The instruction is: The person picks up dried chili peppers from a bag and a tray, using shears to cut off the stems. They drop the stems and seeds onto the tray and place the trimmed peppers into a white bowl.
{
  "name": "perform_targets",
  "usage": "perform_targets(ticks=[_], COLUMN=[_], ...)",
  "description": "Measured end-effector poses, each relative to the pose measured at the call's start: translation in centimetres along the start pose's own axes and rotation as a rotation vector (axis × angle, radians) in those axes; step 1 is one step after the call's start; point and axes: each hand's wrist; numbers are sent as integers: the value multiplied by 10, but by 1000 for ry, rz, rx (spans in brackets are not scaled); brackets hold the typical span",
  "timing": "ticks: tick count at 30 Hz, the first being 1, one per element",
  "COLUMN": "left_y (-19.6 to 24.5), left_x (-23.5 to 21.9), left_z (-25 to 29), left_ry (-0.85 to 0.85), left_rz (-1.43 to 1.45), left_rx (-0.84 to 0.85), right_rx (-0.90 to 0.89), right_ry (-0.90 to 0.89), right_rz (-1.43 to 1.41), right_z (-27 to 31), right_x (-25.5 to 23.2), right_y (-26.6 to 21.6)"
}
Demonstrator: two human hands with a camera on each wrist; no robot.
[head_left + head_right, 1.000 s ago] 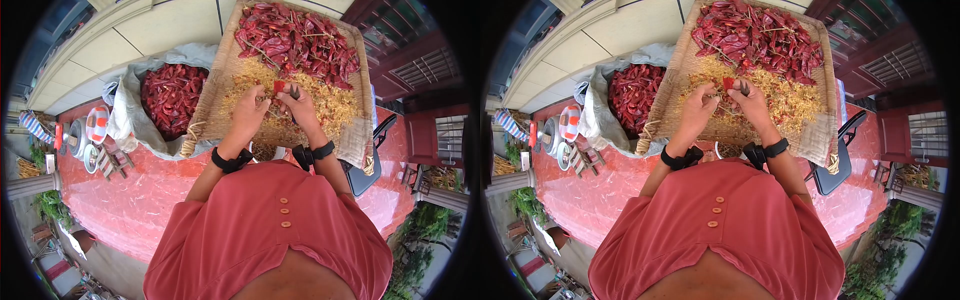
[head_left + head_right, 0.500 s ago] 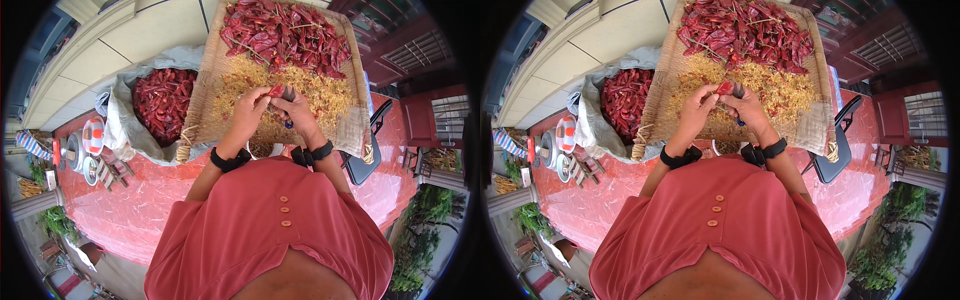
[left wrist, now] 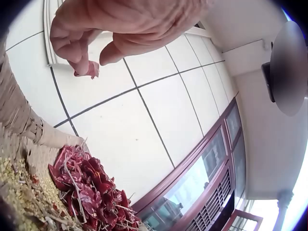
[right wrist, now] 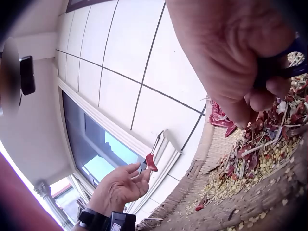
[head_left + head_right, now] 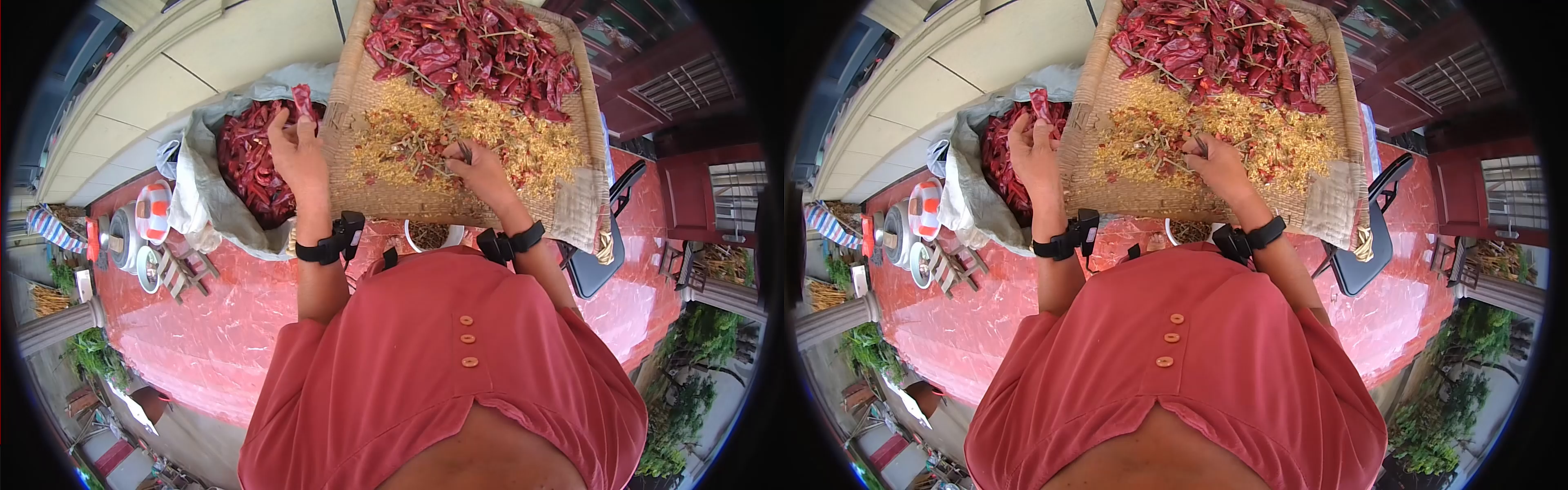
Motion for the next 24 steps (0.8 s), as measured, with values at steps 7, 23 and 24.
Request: perform_targets(ticks=[7, 23, 24], left_y=[-24, -22, -24], left_x=[7, 100, 105], left_z=[10, 79, 82], left_ry=[-408, -908, -955], left_rz=[-230, -434, -298], left_rx=[63, 114, -3], right_rx=[15, 416, 393], right_ry=[-58, 69, 74], right_rz=[553, -722, -728], right_z=[-14, 10, 11], right_x=[5, -48, -48], right_y=[-9, 2, 2])
Point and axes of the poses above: each hand's wrist, its own z-axis away from the middle knuckle, its own x-axis out of the palm, y = z × x, and after that the axes turned 4 degrees about -x, right-handed
